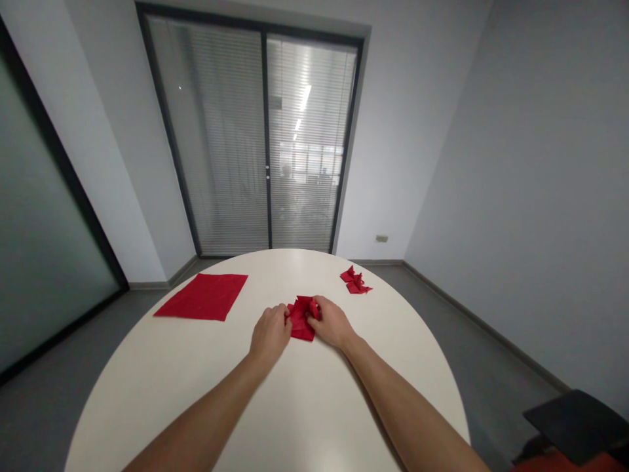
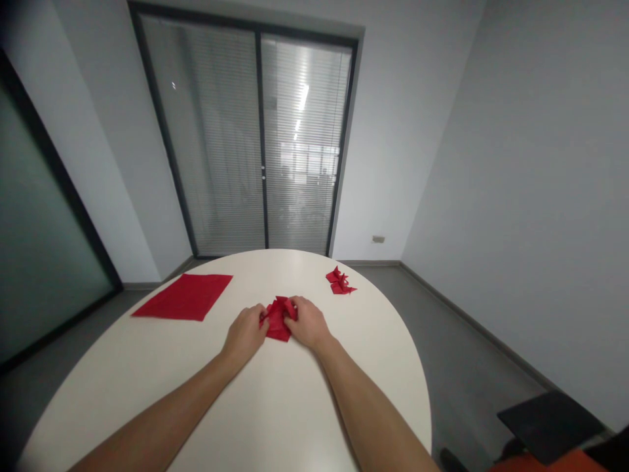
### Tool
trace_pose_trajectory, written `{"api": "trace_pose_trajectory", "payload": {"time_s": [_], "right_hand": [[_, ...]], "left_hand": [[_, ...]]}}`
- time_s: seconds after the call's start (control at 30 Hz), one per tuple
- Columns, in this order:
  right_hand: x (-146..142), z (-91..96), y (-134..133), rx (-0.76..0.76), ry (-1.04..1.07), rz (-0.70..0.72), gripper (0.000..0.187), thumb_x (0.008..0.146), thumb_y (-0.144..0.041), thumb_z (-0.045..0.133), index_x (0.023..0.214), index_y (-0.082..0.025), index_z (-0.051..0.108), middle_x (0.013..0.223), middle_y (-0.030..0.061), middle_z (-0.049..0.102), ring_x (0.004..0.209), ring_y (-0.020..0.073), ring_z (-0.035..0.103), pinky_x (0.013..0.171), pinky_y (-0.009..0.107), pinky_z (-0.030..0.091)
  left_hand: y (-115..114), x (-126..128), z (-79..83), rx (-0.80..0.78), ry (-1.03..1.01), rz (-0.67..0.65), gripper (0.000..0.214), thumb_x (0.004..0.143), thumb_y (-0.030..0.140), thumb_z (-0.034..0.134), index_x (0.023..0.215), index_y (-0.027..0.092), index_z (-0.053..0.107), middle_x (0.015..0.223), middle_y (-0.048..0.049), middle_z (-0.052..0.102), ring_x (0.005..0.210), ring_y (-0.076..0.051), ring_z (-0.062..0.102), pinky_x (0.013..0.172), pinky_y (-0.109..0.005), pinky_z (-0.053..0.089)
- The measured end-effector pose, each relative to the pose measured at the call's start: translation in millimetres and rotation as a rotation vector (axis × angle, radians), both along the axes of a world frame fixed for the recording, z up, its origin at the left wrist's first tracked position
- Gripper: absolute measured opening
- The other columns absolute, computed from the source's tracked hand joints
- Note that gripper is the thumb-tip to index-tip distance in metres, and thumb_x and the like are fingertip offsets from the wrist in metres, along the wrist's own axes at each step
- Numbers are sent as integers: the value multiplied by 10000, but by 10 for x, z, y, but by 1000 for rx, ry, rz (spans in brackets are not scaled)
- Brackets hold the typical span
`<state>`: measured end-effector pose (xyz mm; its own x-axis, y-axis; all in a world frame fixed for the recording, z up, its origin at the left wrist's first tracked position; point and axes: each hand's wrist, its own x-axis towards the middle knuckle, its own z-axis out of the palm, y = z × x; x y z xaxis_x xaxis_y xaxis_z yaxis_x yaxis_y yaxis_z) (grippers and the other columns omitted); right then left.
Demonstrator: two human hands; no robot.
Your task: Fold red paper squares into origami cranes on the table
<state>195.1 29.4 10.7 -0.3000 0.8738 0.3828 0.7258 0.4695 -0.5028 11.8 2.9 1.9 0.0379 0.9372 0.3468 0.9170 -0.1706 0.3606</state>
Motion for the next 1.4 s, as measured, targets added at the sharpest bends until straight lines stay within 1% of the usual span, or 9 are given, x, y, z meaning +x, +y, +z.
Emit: {"api": "trace_pose_trajectory", "payload": {"time_s": [0.1, 0.23, 0.37, 0.6, 0.77, 0.97, 1.17, 1.3, 1.4], "right_hand": [[-16, 12, -17, 0, -15, 0, 238, 811, -192, 614, 1047, -224, 615, 1037, 53, 685, 918, 210, 600, 775, 288, 409], [-13, 19, -29, -6, -4, -3, 290, 827, -207, 613, 1116, -233, 610, 1085, 59, 692, 967, 220, 613, 808, 293, 419], [6, 15, -14, -21, -12, -35, 314, 838, -193, 598, 1149, -234, 612, 1070, 59, 697, 965, 218, 620, 804, 289, 418], [29, 4, -2, -18, -56, -63, 316, 847, -198, 595, 1162, -222, 610, 1020, 74, 693, 921, 221, 618, 785, 289, 400], [41, 6, -16, -22, -107, -108, 188, 921, -247, 529, 1082, -209, 617, 893, 66, 677, 784, 198, 601, 694, 275, 367], [69, 4, 6, -19, -22, -104, 112, 939, -237, 505, 968, -215, 611, 890, 54, 711, 785, 194, 622, 681, 267, 364], [100, -2, 31, -26, 28, -191, 138, 928, -269, 522, 855, -221, 630, 838, 48, 729, 725, 197, 631, 633, 271, 362], [115, -3, 30, -43, 81, -117, 152, 917, -205, 505, 919, -227, 655, 867, 35, 738, 770, 200, 657, 689, 276, 429], [127, 7, 21, -36, 178, -37, 278, 879, -157, 532, 1112, -245, 655, 1070, 36, 739, 961, 212, 675, 857, 315, 480]], "left_hand": [[3, -3, 7, 9, 26, -2, 91, 891, 134, 538, 918, 200, 594, 913, -53, 664, 909, -220, 606, 776, -300, 439], [-14, -7, 19, 43, 21, -63, 124, 887, 94, 527, 914, 192, 599, 952, -56, 656, 935, -220, 594, 836, -321, 445], [-70, 17, 41, 54, 43, -130, 167, 938, 125, 485, 954, 186, 640, 974, -69, 663, 945, -223, 592, 858, -336, 454], [-142, 106, 30, 63, 195, -271, 257, 983, 201, 453, 1069, 180, 695, 1109, -102, 681, 1027, -253, 581, 925, -378, 469], [-150, 98, 28, 86, 175, -399, 299, 994, 229, 442, 1178, 177, 672, 1201, -103, 683, 1112, -259, 577, 999, -404, 465], [-147, 70, 50, 80, 148, -447, 356, 968, 211, 492, 1307, 196, 597, 1309, -94, 655, 1196, -244, 585, 1051, -403, 466], [-83, 32, -52, 95, 145, -567, 406, 920, 68, 464, 1247, 228, 644, 1332, -64, 652, 1208, -201, 611, 1079, -379, 467], [-65, 28, -87, 96, 144, -569, 398, 918, 71, 472, 1243, 222, 646, 1318, -66, 663, 1213, -199, 616, 1091, -382, 462], [-75, 34, -72, 96, 154, -560, 376, 925, 80, 467, 1226, 206, 655, 1304, -80, 670, 1205, -208, 622, 1085, -385, 469]]}}
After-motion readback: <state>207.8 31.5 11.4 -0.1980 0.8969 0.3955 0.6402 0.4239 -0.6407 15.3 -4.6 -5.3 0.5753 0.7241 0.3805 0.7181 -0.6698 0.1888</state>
